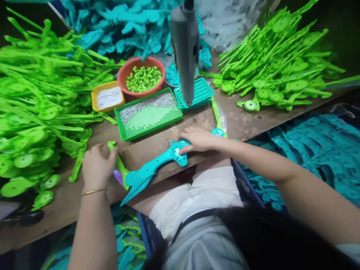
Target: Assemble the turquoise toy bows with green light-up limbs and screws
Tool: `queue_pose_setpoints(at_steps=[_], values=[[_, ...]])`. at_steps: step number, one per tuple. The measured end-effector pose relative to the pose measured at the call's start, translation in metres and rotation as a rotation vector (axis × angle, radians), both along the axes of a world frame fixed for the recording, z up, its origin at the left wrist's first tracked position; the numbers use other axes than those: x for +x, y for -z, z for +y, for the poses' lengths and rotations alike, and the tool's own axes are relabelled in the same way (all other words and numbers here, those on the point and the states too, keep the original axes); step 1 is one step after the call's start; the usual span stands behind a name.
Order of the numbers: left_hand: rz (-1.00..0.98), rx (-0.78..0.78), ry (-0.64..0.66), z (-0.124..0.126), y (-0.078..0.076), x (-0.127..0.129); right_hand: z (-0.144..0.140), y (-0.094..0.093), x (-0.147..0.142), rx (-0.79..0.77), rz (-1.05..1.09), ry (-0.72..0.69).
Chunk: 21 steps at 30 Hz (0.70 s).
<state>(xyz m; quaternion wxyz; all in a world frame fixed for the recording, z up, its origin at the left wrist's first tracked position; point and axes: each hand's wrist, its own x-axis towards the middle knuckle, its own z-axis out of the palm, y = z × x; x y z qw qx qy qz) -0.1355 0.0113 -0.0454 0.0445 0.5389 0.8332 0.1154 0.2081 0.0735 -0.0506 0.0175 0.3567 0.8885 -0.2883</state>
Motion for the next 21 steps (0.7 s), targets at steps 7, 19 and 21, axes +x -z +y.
queue_pose_setpoints(at_steps=[7,19,21], values=[[-0.088,0.077,-0.089,0.016,0.03,-0.002,0.0,-0.005,0.003,0.034,-0.002,0.024],[-0.724,0.258,-0.271,0.012,0.02,-0.007,0.052,-0.057,0.018,0.486,0.72,0.63],[-0.923,0.295,-0.289,0.01,0.018,-0.01,0.088,-0.071,0.003,0.466,0.911,0.71]])
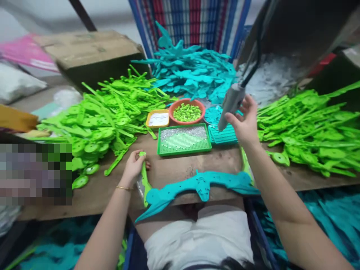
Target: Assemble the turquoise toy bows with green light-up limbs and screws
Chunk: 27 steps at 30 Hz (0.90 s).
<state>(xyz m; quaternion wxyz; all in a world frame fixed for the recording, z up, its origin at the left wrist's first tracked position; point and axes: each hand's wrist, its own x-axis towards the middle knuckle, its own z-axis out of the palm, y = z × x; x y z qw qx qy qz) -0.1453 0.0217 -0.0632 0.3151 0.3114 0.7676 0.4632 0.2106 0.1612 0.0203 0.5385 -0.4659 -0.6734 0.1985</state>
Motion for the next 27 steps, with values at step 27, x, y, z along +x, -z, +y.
queue_pose_setpoints(at_steps=[27], values=[[-0.739,0.313,-0.217,0.001,0.024,0.054,-0.027,0.062,-0.19,-0.223,0.512,-0.36]])
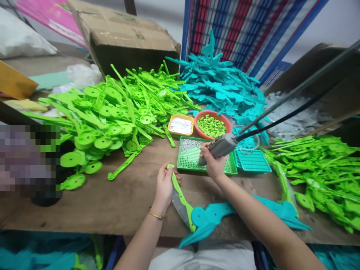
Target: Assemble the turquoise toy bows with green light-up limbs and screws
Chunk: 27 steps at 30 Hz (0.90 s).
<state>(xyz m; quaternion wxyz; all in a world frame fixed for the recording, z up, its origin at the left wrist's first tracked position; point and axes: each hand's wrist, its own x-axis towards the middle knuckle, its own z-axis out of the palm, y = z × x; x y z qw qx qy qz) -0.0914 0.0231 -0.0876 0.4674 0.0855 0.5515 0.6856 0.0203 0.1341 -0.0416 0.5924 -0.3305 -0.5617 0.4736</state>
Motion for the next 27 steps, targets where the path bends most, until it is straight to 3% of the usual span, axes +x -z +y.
queue_pose_setpoints(at_steps=[19,27], values=[[-0.007,0.006,0.044,0.0,-0.001,-0.001,-0.003,-0.001,-0.003,0.014,-0.055,0.111],[-0.073,-0.026,0.241,-0.003,-0.006,-0.019,0.002,-0.003,0.0,0.048,-0.004,0.072]])
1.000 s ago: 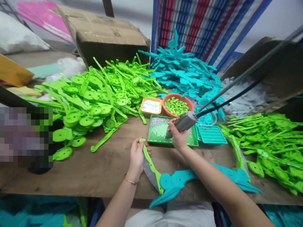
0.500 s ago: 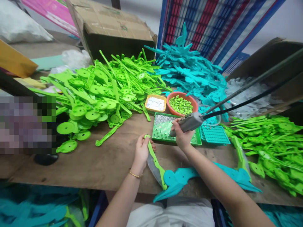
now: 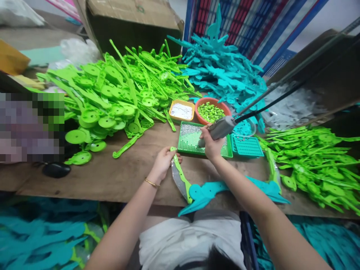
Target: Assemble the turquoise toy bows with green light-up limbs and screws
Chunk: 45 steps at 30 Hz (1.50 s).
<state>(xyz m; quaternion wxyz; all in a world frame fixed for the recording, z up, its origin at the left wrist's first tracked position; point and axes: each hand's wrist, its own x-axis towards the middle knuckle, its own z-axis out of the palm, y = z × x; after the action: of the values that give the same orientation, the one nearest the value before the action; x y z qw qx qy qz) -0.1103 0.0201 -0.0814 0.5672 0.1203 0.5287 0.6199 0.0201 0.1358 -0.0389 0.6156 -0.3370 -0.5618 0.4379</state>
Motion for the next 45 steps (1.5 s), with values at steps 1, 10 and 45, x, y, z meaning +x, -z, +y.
queue_pose_setpoints(at_steps=[1,10,45], values=[[-0.006,0.008,0.016,-0.001,0.0,-0.002,-0.001,-0.004,0.0,0.0,0.006,0.013],[-0.062,0.061,0.048,-0.003,0.008,-0.004,-0.037,-0.031,-0.051,-0.022,-0.051,-0.056],[-0.022,-0.001,-0.126,-0.022,-0.003,0.003,0.002,0.014,-0.043,0.021,-0.062,0.15]])
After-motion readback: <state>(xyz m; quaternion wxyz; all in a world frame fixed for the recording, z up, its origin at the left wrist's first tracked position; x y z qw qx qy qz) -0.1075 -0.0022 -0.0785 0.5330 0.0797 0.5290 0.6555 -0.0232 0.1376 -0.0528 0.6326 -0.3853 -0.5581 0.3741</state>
